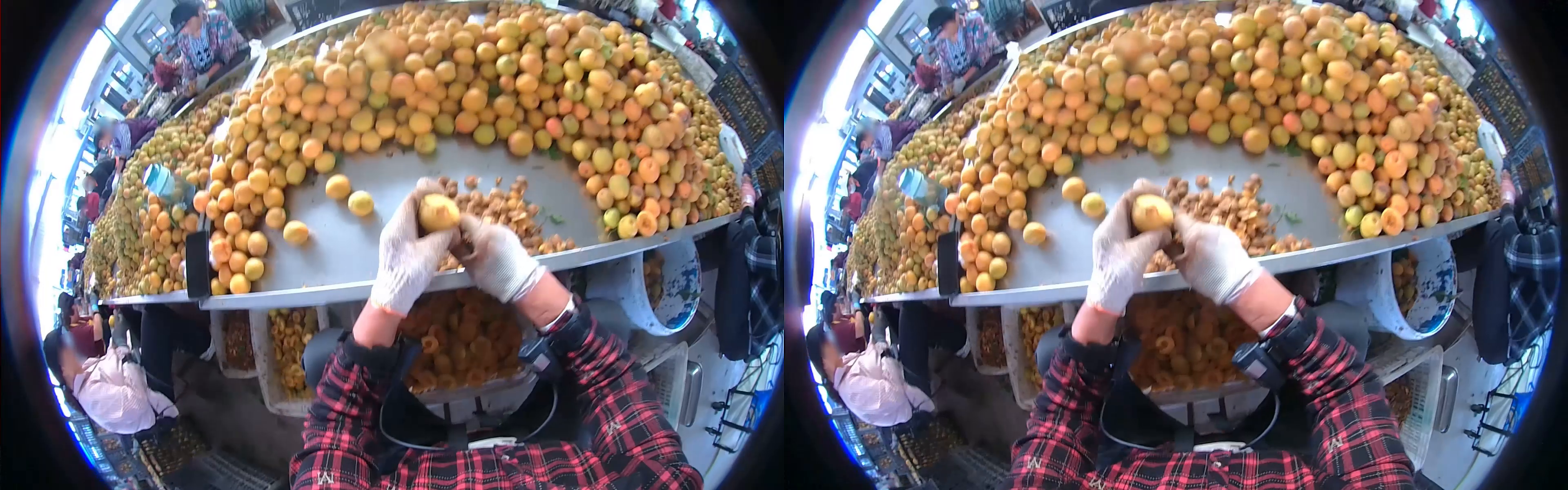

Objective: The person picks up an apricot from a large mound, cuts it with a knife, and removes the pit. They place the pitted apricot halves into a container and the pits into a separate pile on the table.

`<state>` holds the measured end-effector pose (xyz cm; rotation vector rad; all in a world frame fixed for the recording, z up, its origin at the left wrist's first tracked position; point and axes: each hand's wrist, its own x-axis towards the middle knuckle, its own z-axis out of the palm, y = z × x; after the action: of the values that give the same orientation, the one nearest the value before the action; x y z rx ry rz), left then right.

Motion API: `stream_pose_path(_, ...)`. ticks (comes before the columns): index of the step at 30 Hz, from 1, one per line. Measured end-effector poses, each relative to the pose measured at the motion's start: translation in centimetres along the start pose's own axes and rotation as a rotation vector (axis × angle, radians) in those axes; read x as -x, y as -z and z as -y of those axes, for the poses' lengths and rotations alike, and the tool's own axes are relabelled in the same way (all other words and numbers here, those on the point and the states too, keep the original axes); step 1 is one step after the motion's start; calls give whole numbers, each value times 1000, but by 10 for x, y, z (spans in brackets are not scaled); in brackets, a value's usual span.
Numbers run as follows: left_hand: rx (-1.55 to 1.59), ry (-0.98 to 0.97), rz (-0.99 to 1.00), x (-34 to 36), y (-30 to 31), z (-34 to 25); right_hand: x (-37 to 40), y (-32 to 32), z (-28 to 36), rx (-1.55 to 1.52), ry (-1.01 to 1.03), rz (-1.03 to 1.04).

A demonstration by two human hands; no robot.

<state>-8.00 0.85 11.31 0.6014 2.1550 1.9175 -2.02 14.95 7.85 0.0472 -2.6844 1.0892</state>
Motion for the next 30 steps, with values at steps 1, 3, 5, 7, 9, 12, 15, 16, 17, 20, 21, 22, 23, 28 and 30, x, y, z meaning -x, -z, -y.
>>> stream_pose_path(1,34,-22,-9,3,-2,4,3,-4,-3,15,36,-25)
stream_pose_path(3,235,-41,18,-2,-2,9,4,2,0,6,103,-97)
stream_pose_path(5,525,-36,83,-5,-3,15,4,10,11,-7,99,-132)
stream_pose_path(7,719,36,133,-2,-3,15,6,7,12,13,91,-135)
stream_pose_path(9,803,185,110,4,-5,0,6,-3,6,48,107,-150)
stream_pose_path(12,555,82,62,0,-8,16,8,-9,2,106,37,-137)
stream_pose_path(15,306,13,-62,2,-15,20,7,-14,2,110,-20,-85)
stream_pose_path(16,280,26,-115,2,-16,23,7,-17,1,101,-25,-65)
stream_pose_path(17,281,29,-114,1,-17,26,6,-22,-3,101,-28,-63)
stream_pose_path(20,357,66,-134,-1,-15,26,4,-37,-8,5,46,-15)
stream_pose_path(21,406,122,-93,-1,-11,21,3,-40,-3,-223,79,-92)
stream_pose_path(22,455,178,-52,-2,-8,15,2,-41,0,-452,110,-169)
stream_pose_path(23,455,177,-53,-3,-6,13,3,-39,1,-451,111,-168)
stream_pose_path(28,685,148,91,3,1,-10,4,9,40,-850,-472,322)
stream_pose_path(30,676,115,84,1,1,-9,0,6,38,-856,-444,303)
